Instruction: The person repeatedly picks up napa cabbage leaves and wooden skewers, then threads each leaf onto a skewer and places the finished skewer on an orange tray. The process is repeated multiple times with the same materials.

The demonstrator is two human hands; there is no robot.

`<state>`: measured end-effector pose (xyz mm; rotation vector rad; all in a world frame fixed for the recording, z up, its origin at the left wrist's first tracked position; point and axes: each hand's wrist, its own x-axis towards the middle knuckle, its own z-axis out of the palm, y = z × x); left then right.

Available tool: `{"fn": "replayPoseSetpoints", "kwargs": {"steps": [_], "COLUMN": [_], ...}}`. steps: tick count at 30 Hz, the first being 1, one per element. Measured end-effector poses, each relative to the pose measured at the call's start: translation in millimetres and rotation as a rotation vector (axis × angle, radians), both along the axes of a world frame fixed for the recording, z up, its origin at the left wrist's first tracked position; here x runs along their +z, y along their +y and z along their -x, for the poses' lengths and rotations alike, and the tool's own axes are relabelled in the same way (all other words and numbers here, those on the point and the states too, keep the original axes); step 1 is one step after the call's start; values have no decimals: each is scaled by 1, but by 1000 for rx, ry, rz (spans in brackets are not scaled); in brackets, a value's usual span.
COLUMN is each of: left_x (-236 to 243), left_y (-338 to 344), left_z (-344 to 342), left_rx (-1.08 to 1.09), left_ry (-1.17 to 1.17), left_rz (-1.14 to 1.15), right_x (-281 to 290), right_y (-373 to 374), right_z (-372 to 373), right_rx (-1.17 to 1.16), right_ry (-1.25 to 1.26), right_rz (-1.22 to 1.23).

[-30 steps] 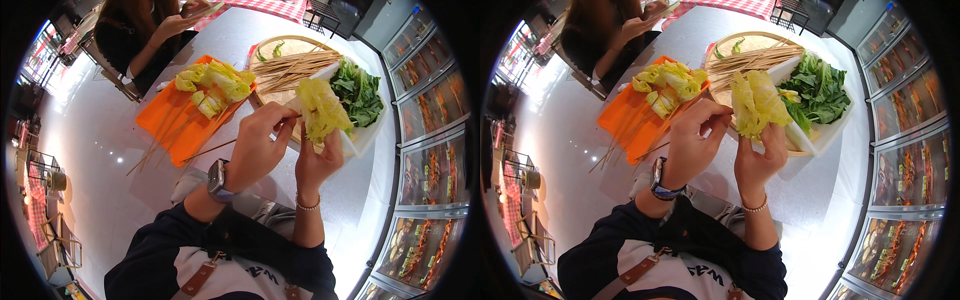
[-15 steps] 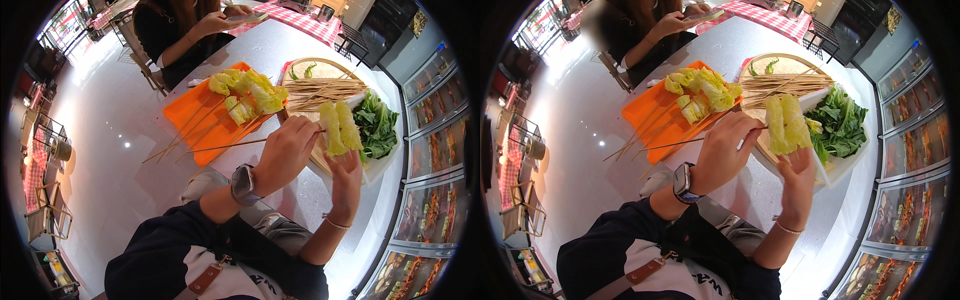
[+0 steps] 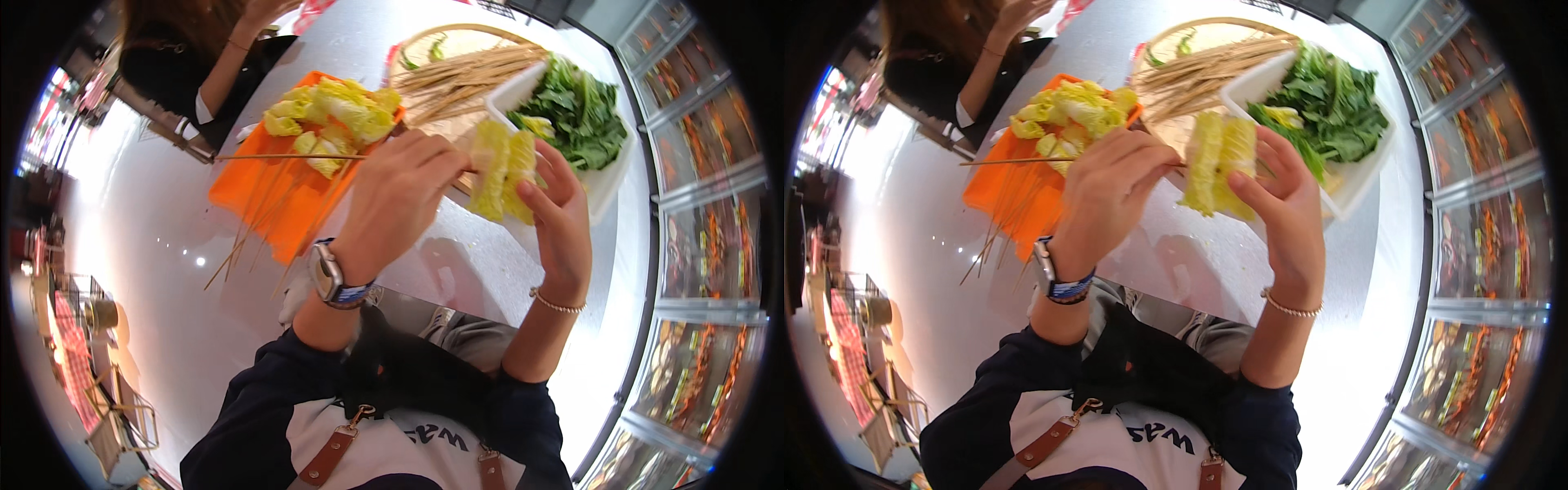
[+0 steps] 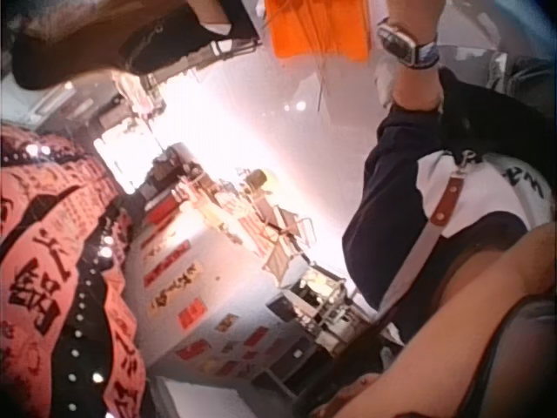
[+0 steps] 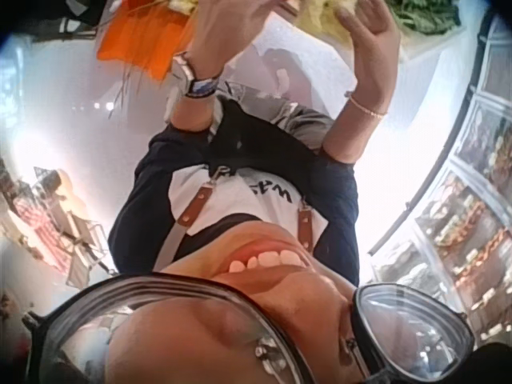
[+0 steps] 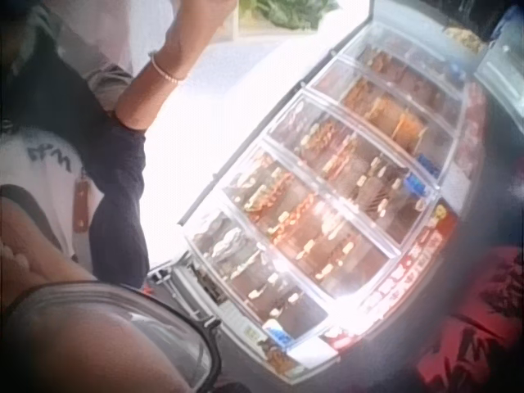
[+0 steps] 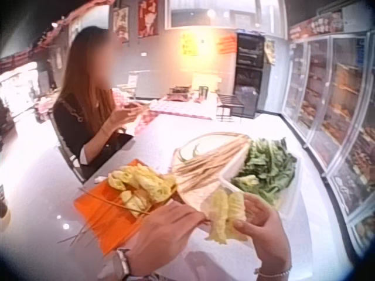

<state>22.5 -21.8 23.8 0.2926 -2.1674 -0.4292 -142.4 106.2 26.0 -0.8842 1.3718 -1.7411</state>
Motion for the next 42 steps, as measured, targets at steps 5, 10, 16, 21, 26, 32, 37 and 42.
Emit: {"fn": "replayPoseSetpoints", "kwargs": {"steps": [5,10,16,21,26,32,37,42], "left_x": [2,4,5,5,4,6,8,6], "left_y": [0,3,9,10,7,8,13,11], "left_z": [3,5,6,2,-3,-6,-7,-6], "left_rx": [-16,-36,-7,1,-1,16,19,14], "left_ry": [-2,-19,-61,-89,-174,-120,-182,-168], "left_rz": [32,63,27,-50,-97,-38,-74,-87], "right_x": [8,5,5,4,5,10,8,4], "right_y": [-2,-5,-5,-7,-5,-2,-2,-4], "right_z": [-7,-12,-17,-18,-14,-14,-19,-17], "right_rx": [-23,-79,-146,-145,-111,-66,-43,-16], "right_ry": [-17,37,193,336,447,506,474,504], "right_rz": [35,57,103,173,177,155,117,92]}}
